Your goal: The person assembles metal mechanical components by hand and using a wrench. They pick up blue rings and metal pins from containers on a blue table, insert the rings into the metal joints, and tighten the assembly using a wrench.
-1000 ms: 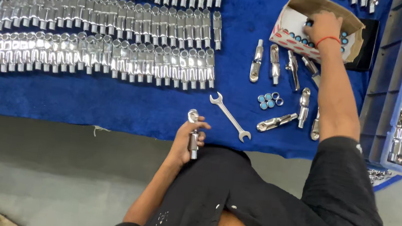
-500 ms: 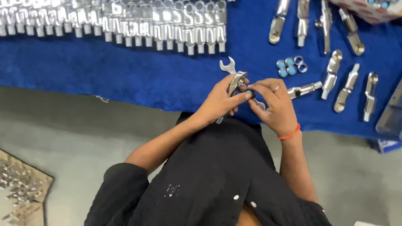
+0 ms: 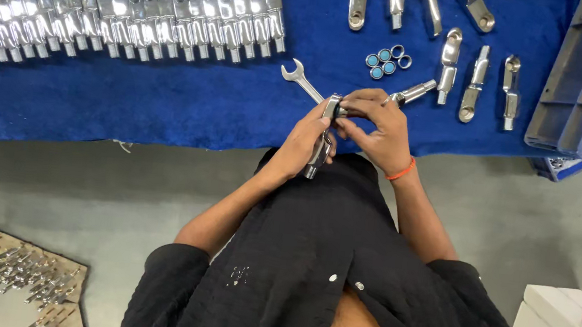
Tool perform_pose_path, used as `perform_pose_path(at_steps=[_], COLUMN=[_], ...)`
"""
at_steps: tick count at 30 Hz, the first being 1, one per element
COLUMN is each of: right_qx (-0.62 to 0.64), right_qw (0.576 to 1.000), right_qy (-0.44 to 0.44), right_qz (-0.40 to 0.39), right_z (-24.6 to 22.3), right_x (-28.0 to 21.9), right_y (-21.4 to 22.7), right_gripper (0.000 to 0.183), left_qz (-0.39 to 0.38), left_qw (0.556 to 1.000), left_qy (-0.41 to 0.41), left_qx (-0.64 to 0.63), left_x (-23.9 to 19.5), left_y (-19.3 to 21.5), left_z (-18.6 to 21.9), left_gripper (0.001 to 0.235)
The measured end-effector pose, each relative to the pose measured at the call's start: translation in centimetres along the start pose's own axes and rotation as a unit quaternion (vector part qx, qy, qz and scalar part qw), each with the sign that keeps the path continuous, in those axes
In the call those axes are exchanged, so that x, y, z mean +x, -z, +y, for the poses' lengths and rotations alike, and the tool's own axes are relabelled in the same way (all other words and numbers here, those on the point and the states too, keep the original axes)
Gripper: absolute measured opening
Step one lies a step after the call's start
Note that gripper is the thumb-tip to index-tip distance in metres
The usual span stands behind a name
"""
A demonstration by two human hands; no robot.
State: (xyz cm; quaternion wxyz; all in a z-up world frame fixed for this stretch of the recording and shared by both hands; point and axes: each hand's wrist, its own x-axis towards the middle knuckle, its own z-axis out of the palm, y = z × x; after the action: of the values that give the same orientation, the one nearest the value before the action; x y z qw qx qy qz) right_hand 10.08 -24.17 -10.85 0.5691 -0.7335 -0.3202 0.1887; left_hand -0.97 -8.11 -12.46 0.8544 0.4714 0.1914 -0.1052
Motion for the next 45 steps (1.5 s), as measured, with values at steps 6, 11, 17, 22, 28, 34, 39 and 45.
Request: perform_pose_path(at_steps=[6, 11, 17, 22, 28, 34, 39, 45], right_qx=[-0.149, -0.139, 0.071, 0.104, 0.231, 0.413, 0.263, 0.262], right_qw=[0.982, 0.975, 0.997, 0.990, 0.964, 0.880, 0.952, 0.964], right_qy=[0.105, 0.168, 0.013, -0.037, -0.061, -0.230, -0.139, -0.018], right_qz=[0.047, 0.034, 0.033, 0.089, 0.114, 0.040, 0.074, 0.035], right_z=[0.7, 2.1, 2.9, 5.0, 6.5, 5.1, 4.1, 3.6], right_x=[-1.6, -2.7, -4.5, -6.4, -6.8, -5.3, -4.8, -3.9], right_y=[1.5, 4.1, 6.4, 5.9, 5.1, 4.7, 1.5, -1.8], right_gripper=[0.041, 0.045, 0.030, 0.024, 0.019, 0.023, 0.026, 0.036], left_qz=[-0.003, -0.013, -0.008, 0.014, 0.041, 0.023, 0.078, 0.082], left_qw=[1.000, 0.998, 0.998, 0.990, 0.891, 0.851, 0.885, 0.950], left_qy=[-0.007, 0.034, -0.009, -0.030, -0.163, -0.198, -0.193, -0.175], left_qx=[0.014, -0.055, 0.063, 0.140, 0.423, 0.486, 0.416, 0.244], left_x=[0.2, 0.2, -0.3, 0.5, 0.7, -0.1, -0.9, -2.8], left_y=[-2.3, -4.9, -8.7, -10.8, -11.9, -10.2, -8.4, -4.4], left_z=[-0.9, -1.1, -0.7, -1.8, -2.7, -1.2, -2.3, -2.0], left_gripper=[0.060, 0.062, 0.065, 0.066, 0.068, 0.068, 0.067, 0.063])
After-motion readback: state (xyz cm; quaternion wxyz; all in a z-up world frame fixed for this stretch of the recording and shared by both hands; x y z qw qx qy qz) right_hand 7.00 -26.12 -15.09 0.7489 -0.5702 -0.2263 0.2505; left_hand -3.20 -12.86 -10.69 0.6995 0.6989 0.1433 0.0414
